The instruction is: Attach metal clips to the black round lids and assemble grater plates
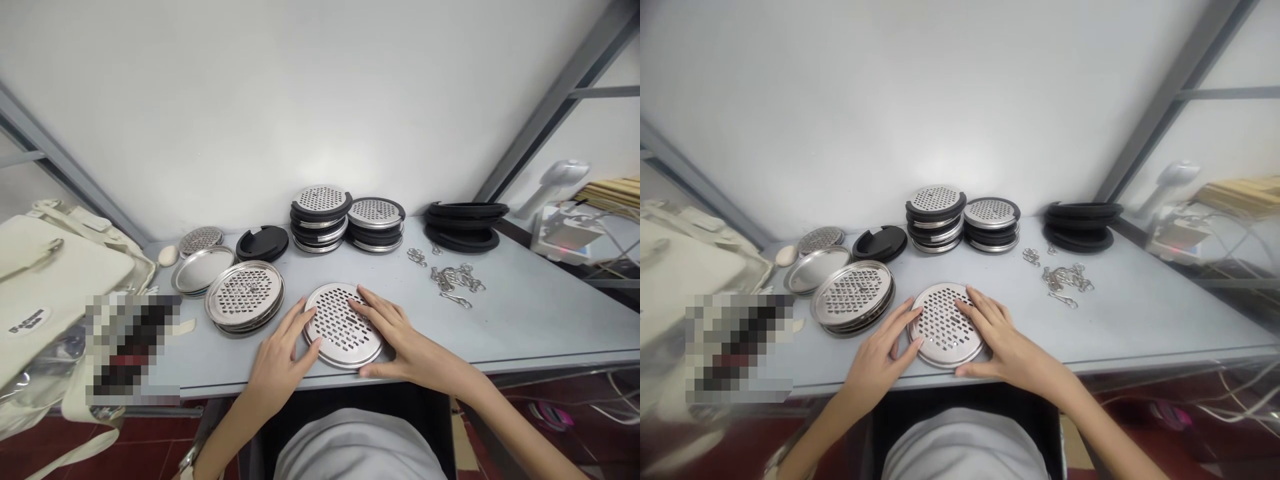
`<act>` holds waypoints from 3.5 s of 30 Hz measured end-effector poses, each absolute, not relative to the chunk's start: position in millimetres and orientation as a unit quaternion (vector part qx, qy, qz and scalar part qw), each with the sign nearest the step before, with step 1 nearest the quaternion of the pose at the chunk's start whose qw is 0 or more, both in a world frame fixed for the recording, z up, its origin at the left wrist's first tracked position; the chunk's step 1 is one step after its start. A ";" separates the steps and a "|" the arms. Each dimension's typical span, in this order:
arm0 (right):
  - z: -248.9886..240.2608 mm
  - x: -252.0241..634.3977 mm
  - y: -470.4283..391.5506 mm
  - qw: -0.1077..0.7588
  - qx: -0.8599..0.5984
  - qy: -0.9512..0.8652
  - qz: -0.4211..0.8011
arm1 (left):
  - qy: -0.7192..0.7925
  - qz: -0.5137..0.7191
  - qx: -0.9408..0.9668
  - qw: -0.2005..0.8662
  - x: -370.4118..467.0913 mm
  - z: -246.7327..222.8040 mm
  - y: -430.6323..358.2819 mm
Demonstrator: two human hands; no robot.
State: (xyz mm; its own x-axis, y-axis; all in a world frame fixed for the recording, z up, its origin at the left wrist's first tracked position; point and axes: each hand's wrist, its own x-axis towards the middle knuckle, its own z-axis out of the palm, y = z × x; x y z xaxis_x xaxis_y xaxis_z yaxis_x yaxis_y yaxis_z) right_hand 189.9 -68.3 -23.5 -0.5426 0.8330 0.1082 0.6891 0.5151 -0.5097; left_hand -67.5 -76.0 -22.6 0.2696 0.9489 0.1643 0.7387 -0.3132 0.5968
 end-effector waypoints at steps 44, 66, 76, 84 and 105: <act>-34.7 177.3 -63.1 0.285 -0.481 -0.822 0.104 | 0.500 0.298 0.787 0.206 -71.8 -28.8 -69.5; -40.0 177.8 -62.7 0.269 -0.483 -0.828 0.090 | 0.494 0.298 0.793 0.199 -72.3 -34.2 -67.4; -40.9 177.8 -61.8 0.244 -0.488 -0.835 0.074 | 0.492 0.302 0.794 0.192 -73.2 -32.8 -68.1; -41.2 178.1 -62.2 0.239 -0.497 -0.831 0.074 | 0.494 0.297 0.793 0.198 -73.0 -32.5 -68.2; -39.7 177.3 -62.9 0.257 -0.496 -0.825 0.080 | 0.480 0.320 0.794 0.193 -73.1 -32.5 -67.7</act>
